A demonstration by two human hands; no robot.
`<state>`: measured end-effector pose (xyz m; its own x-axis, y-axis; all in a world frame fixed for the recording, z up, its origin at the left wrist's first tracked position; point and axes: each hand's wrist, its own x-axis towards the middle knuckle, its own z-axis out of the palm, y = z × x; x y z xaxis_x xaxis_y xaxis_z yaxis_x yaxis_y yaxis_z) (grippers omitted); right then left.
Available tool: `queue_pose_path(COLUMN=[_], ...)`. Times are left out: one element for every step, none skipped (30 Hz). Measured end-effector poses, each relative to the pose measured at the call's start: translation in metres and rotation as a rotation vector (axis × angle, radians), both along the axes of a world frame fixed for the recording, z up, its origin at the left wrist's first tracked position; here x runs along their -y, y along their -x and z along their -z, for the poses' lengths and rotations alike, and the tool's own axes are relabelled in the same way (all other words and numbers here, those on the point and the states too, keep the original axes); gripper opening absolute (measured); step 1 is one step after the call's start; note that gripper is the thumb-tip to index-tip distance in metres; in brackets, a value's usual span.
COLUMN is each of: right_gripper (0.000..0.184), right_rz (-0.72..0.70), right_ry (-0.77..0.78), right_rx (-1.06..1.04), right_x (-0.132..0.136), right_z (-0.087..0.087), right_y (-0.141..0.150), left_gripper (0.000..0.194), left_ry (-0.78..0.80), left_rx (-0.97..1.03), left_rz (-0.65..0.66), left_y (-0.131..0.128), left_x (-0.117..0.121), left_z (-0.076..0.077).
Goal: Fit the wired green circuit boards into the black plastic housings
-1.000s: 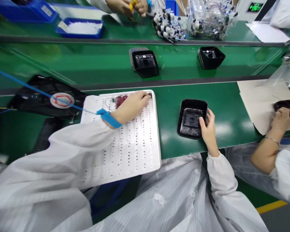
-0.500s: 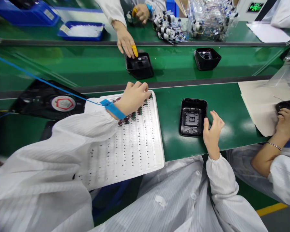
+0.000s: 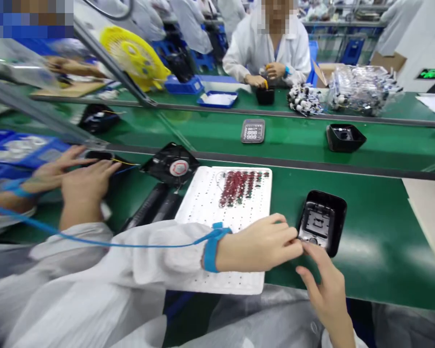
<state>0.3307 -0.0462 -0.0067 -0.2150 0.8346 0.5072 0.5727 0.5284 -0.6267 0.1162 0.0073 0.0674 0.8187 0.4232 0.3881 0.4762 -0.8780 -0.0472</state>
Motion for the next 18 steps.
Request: queue_pose_path(right_gripper=[0.019,0.017,0.018,0.02,0.023,0.026,0.028,0.03,0.033,0.034,0.035,0.035,0.034,0.034,0.033,0.033,0.034,0.034], right_rz=[-0.005,0.003,0.011,0.012,0.006,0.002,0.011,0.036,0.074,0.119,0.165,0.201,0.221,0.226,0.222,0.213,0.2,0.191], right_ry=[0.01,0.038,0.083,0.145,0.214,0.28,0.334,0.377,0.411,0.439,0.462,0.485,0.505,0.523,0.536,0.542,0.543,0.533], right_rx=[0.003,-0.006,-0.029,-0.056,-0.086,-0.116,-0.144,-0.168,-0.189,-0.21,-0.23,-0.252,-0.272,-0.286,-0.285,-0.264,-0.223,-0.171], right_x=[-0.001,-0.002,-0.003,-0.004,-0.004,-0.004,-0.004,-0.003,-0.003,-0.002,-0.002,-0.001,-0.002,-0.002,-0.003,-0.004,-0.006,-0.008], right_z=[0.001,0.004,0.007,0.012,0.017,0.022,0.028,0.033,0.037,0.041,0.043,0.044,0.044,0.043,0.041,0.039,0.037,0.036], right_y=[0.001,0.001,0.0,-0.003,-0.008,-0.013,-0.019,-0.024,-0.028,-0.032,-0.033,-0.034,-0.033,-0.031,-0.029,-0.027,-0.025,-0.023], left_gripper=[0.028,0.029,0.03,0.03,0.03,0.029,0.027,0.024,0.022,0.019,0.018,0.015,0.012,0.012,0.015,0.017,0.018,0.017], left_ry=[0.049,0.086,0.114,0.136,0.152,0.163,0.173,0.187,0.208,0.235,0.269,0.302,0.327,0.341,0.354,0.369,0.387,0.408], left_rx=[-0.003,-0.006,-0.014,-0.028,-0.051,-0.077,-0.098,-0.112,-0.118,-0.117,-0.117,-0.117,-0.121,-0.131,-0.148,-0.175,-0.209,-0.252], left_rz=[0.003,0.006,0.004,0.003,-0.003,-0.006,0.005,0.015,0.025,0.037,0.038,0.034,0.018,-0.003,-0.027,-0.053,-0.085,-0.111], left_y=[-0.004,-0.008,-0.01,-0.013,-0.016,-0.019,-0.022,-0.025,-0.028,-0.031,-0.034,-0.036,-0.037,-0.039,-0.04,-0.041,-0.042,-0.044], left_x=[0.001,0.001,0.0,0.0,-0.001,-0.001,-0.001,-0.001,-0.002,-0.002,-0.003,-0.005,-0.007,-0.008,-0.009,-0.01,-0.01,-0.009], left_z=[0.002,0.003,0.005,0.007,0.01,0.012,0.015,0.018,0.021,0.022,0.023,0.023,0.021,0.019,0.016,0.012,0.008,0.005])
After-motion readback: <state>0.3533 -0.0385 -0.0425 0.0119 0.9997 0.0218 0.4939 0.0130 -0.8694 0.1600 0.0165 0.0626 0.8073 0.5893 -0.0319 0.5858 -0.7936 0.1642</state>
